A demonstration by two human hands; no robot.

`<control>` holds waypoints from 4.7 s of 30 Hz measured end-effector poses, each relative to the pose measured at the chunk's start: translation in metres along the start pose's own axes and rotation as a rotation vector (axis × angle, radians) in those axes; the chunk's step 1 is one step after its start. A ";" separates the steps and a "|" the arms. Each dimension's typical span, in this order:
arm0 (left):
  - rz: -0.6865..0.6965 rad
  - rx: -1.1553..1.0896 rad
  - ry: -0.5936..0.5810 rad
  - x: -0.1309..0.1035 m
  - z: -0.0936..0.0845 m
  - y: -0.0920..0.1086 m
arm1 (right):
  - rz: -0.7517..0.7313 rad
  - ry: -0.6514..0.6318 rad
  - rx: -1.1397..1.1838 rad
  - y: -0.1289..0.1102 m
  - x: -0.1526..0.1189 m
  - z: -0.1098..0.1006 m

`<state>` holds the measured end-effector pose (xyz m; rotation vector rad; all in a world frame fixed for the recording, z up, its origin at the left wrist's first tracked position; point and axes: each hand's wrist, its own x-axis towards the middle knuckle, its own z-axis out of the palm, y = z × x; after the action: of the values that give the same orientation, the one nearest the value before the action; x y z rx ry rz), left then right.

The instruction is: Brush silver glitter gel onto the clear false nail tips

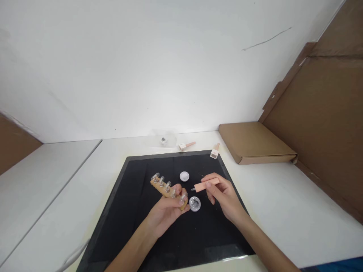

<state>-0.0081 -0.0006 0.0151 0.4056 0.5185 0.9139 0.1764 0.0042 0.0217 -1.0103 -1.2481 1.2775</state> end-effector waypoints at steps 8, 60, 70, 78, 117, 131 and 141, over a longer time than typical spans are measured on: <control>0.007 0.013 -0.004 -0.001 -0.001 -0.001 | 0.004 -0.002 0.012 0.002 0.000 -0.002; -0.003 -0.006 0.020 0.003 -0.001 -0.001 | -0.035 -0.099 -0.057 -0.001 -0.003 -0.003; 0.007 -0.017 -0.022 0.004 -0.006 -0.003 | -0.041 -0.062 -0.043 0.000 -0.003 -0.003; 0.005 -0.007 0.000 0.003 -0.002 -0.002 | -0.015 -0.098 -0.072 -0.003 -0.003 -0.003; 0.005 -0.001 0.000 0.001 -0.002 0.000 | -0.033 -0.043 -0.014 0.002 -0.002 -0.004; 0.012 0.029 0.011 0.001 -0.001 0.000 | -0.035 -0.039 -0.010 0.002 -0.001 -0.004; 0.026 0.043 -0.009 0.001 -0.001 -0.003 | 0.011 0.017 -0.046 0.001 0.001 -0.003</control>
<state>-0.0065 -0.0016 0.0122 0.4558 0.5259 0.9266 0.1792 0.0051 0.0205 -1.0598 -1.2655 1.2519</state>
